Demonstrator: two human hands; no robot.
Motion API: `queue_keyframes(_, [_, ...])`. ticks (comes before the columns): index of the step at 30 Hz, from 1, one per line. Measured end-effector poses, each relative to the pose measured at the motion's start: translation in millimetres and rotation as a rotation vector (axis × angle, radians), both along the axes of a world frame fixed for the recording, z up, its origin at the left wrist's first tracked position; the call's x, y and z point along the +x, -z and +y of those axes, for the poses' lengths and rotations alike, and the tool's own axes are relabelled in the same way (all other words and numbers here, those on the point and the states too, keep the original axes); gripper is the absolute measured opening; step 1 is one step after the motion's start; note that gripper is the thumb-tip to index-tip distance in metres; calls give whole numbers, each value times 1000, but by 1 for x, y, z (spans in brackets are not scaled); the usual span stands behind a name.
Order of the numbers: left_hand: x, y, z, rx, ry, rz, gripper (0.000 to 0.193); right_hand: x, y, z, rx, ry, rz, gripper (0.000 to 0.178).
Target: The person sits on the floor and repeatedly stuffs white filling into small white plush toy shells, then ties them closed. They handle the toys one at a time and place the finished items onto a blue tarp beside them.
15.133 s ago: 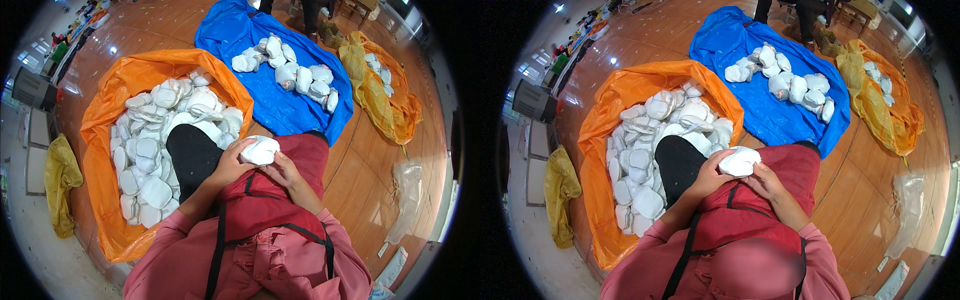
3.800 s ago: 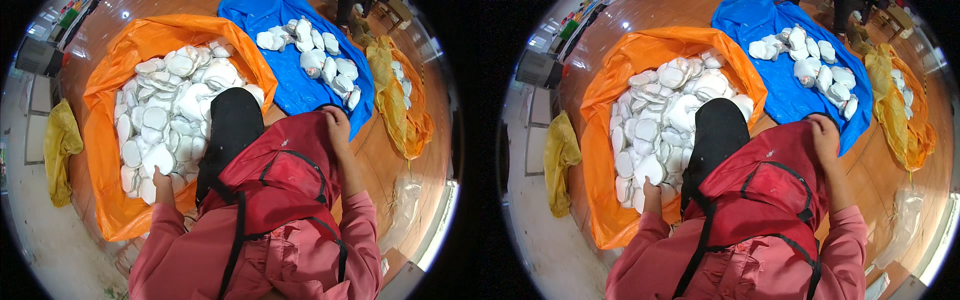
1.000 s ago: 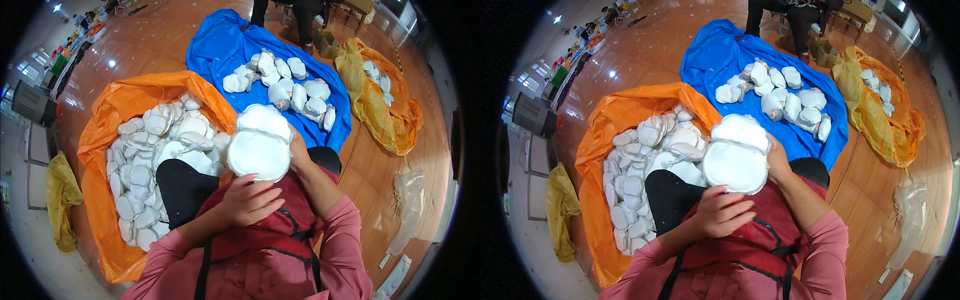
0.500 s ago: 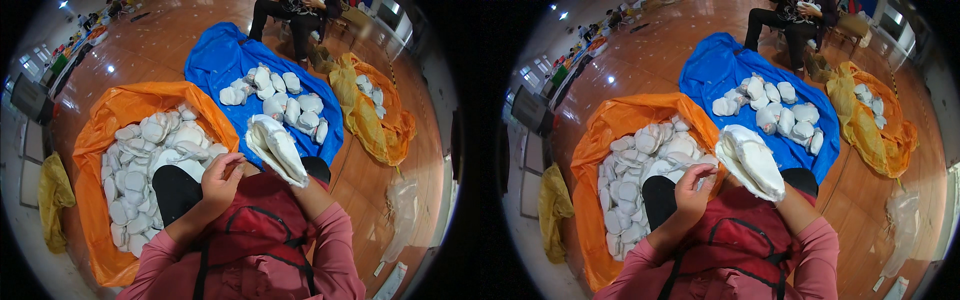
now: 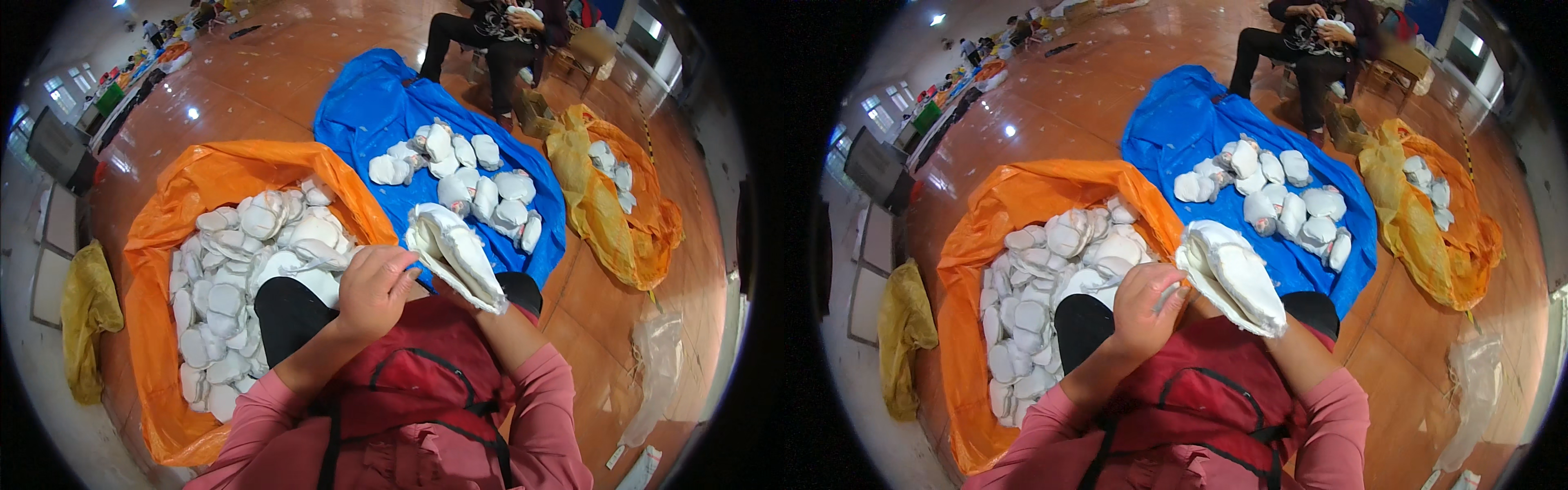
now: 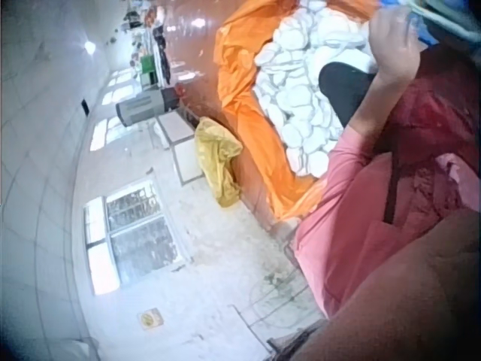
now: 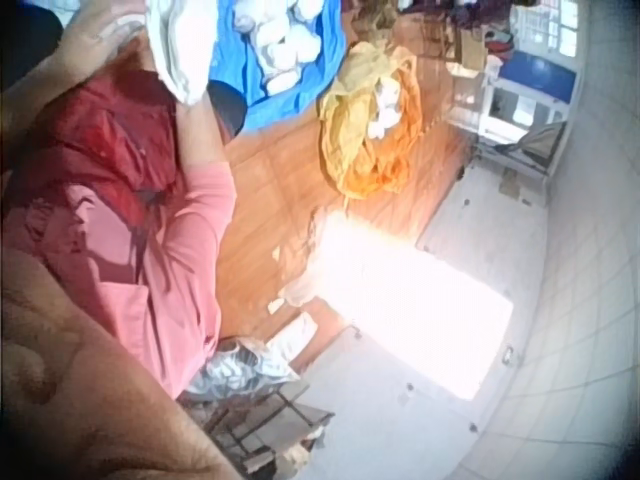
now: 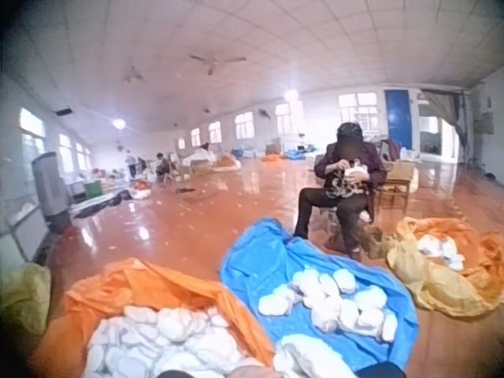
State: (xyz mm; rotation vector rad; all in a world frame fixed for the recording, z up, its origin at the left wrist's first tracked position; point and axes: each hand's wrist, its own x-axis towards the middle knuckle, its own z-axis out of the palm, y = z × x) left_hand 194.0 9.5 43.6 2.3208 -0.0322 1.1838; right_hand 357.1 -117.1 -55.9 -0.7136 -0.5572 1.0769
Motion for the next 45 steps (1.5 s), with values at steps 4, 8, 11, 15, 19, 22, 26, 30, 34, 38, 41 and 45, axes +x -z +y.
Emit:
queue_keyframes(4, [-8, -4, 6, 206, -47, 113, 27, -8, -22, 5, -205, 240, -1193, 51])
queue_keyframes(8, [-16, -3, 6, 374, -20, 18, 26, -20, -48, 13, -175, 405, -1403, 43])
queue_keyframes(11, [-24, 0, 10, 353, 122, 125, 25, -27, -86, 26, -337, 361, -1746, 27])
queue_keyframes(15, [-36, 34, 12, 19, 150, 551, 39, -23, -48, 13, -505, 139, -753, 33])
queue_keyframes(19, [-42, 40, 8, -819, 355, 914, 59, -22, -32, -8, -250, 121, 220, 34])
queue_keyframes(22, [-53, 52, 7, -1543, 740, 784, 75, -22, -24, -11, -245, 117, 194, 29])
queue_keyframes(26, [-62, 59, 5, -1582, 782, 742, 82, -20, -16, -14, -244, 62, 67, 32])
queue_keyframes(30, [-66, 60, 4, -1615, 763, 699, 88, -17, -4, -12, -299, -4, -16, 38])
queue_keyframes(34, [-65, 65, 2, -1578, 732, 635, 96, -21, -22, -4, -231, -41, -582, 42])
queue_keyframes(38, [-63, 72, -1, -1511, 687, 528, 101, -28, -23, -4, -341, -108, -470, 46])
queue_keyframes(41, [-57, 70, -1, -1573, 746, 419, 101, -36, -34, -4, -398, -169, -255, 48])
queue_keyframes(45, [-51, 87, -6, -1583, 712, 447, 89, -36, -31, -11, -385, -260, -301, 49])
